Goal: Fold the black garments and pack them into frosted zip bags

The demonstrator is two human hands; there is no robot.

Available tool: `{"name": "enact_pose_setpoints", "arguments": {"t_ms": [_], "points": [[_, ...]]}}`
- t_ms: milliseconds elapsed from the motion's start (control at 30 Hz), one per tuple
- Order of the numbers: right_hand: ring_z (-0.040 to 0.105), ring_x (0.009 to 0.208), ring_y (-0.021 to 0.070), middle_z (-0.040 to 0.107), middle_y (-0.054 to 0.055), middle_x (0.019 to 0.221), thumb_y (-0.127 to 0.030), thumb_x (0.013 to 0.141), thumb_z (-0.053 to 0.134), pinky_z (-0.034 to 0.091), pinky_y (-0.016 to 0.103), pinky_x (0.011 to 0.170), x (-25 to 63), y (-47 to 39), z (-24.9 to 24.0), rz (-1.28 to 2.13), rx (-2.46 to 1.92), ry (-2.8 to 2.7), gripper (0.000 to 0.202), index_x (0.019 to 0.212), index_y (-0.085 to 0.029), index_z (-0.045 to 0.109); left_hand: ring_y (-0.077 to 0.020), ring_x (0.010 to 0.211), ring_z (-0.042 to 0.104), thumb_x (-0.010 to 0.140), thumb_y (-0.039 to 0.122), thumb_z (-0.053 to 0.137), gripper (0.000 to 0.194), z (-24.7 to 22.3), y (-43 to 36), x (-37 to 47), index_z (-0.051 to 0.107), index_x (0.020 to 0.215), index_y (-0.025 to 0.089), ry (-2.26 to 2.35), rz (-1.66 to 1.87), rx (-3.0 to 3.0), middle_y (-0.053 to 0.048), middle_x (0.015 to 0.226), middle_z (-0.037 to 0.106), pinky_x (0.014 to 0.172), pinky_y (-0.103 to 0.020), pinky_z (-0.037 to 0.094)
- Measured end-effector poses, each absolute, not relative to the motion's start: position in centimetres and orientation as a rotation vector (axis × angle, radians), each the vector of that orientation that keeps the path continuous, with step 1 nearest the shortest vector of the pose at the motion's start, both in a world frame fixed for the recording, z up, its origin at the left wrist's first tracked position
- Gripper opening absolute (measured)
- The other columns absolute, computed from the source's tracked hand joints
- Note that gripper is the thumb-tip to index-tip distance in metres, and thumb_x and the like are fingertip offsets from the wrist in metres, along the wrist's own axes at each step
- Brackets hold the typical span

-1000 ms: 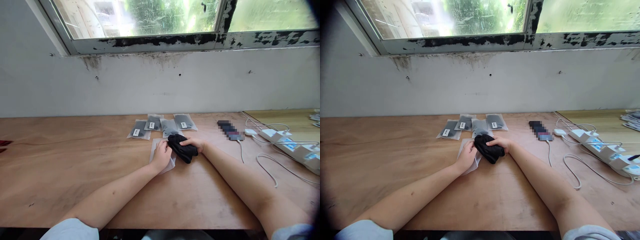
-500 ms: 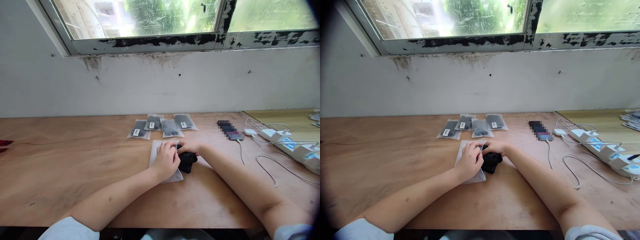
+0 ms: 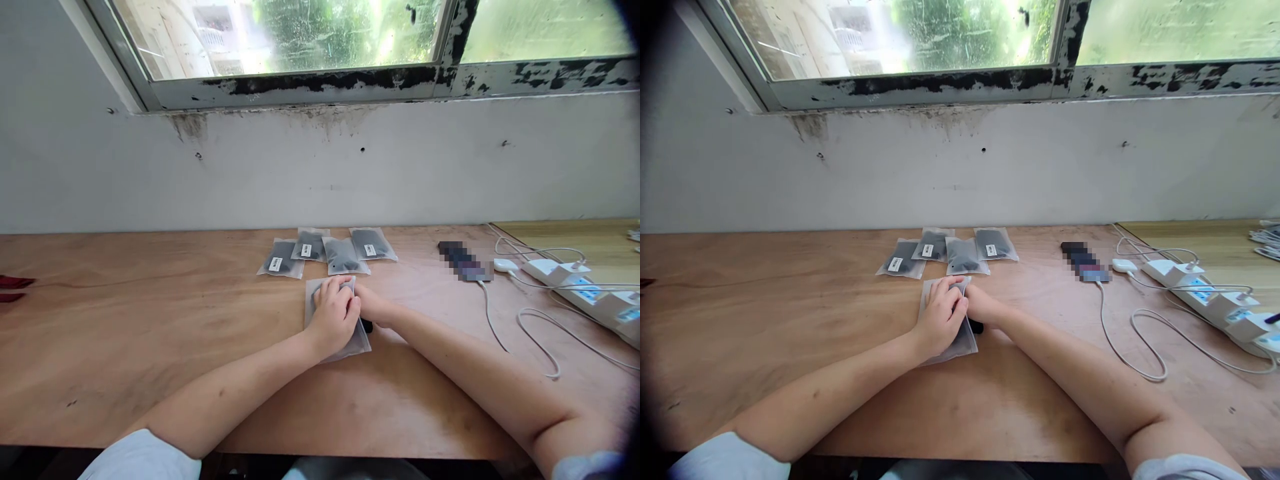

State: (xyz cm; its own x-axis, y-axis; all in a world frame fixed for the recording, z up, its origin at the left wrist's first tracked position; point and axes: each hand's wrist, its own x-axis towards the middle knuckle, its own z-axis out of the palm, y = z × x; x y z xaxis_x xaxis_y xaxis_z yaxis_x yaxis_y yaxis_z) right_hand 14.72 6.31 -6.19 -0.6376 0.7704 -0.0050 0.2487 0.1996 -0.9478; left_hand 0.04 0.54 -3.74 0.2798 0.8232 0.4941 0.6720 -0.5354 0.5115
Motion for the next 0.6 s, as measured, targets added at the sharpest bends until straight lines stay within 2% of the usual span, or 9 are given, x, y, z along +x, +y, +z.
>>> {"name": "enact_pose_setpoints", "arguments": {"t_ms": [67, 133, 267, 333, 467, 600], "points": [[0.061, 0.095, 0.0206, 0.067, 0.002, 0.098, -0.025, 0.081, 0.066, 0.051, 0.034, 0.086, 15.9, 7.1, -5.7, 1.657, -0.809, -1.992, 0.027, 0.108, -0.022, 0.064, -0.0255, 0.128, 0.052, 0.097, 0.025, 0.044, 0.018, -3.8, 1.2, -0.7, 0.056, 0.084, 0.021, 1.315, 1.094, 2.378, -0.01, 0.125, 0.061, 0.105, -0.047, 0.044], [0.061, 0.099, 0.0198, 0.066, 0.001, 0.104, -0.025, 0.076, 0.074, 0.05, 0.034, 0.089, 17.3, 8.0, -5.0, 1.799, -0.673, -2.057, 0.041, 0.116, -0.021, 0.063, -0.0259, 0.131, 0.05, 0.095, 0.028, 0.048, 0.016, -4.1, 1.8, -1.4, 0.058, 0.102, 0.019, 1.22, 1.079, 2.47, -0.012, 0.131, 0.059, 0.108, -0.046, 0.042], [0.062, 0.095, 0.0201, 0.068, 0.001, 0.104, -0.022, 0.068, 0.08, 0.052, 0.034, 0.086, 18.7, 9.2, -4.4, 1.626, -0.762, -2.216, 0.059, 0.124, -0.021, 0.062, -0.0344, 0.15, 0.026, 0.092, 0.047, 0.054, 0.058, -5.5, 2.5, -2.0, 0.046, 0.14, 0.016, 1.293, 0.804, 2.622, -0.017, 0.157, 0.038, 0.12, -0.055, 0.025], [0.062, 0.09, 0.0204, 0.069, 0.002, 0.098, -0.021, 0.069, 0.079, 0.053, 0.032, 0.08, 18.6, 9.2, -4.5, 1.454, -0.909, -2.24, 0.058, 0.125, -0.022, 0.064, -0.0357, 0.153, 0.017, 0.095, 0.054, 0.048, 0.066, -6.2, 2.6, -1.8, 0.039, 0.147, 0.015, 1.399, 0.656, 2.593, -0.018, 0.162, 0.029, 0.121, -0.057, 0.021], [0.063, 0.08, 0.0196, 0.07, 0.003, 0.096, -0.026, 0.074, 0.075, 0.054, 0.029, 0.065, 17.5, 8.5, -4.9, 1.306, -1.05, -2.219, 0.052, 0.126, -0.026, 0.065, -0.0341, 0.155, 0.011, 0.098, 0.057, 0.039, 0.072, -6.6, 2.5, -1.3, 0.03, 0.154, 0.013, 1.499, 0.528, 2.519, -0.018, 0.166, 0.019, 0.122, -0.057, 0.017], [0.064, 0.089, 0.017, 0.069, 0.002, 0.113, -0.027, 0.079, 0.072, 0.056, 0.026, 0.07, 17.2, 7.9, -5.3, 1.617, -0.913, -2.027, 0.057, 0.134, -0.031, 0.058, -0.0328, 0.155, 0.009, 0.098, 0.061, 0.034, 0.075, -6.0, 2.2, -1.1, 0.027, 0.156, 0.013, 1.553, 0.483, 2.491, -0.017, 0.167, 0.016, 0.123, -0.056, 0.013]]}}
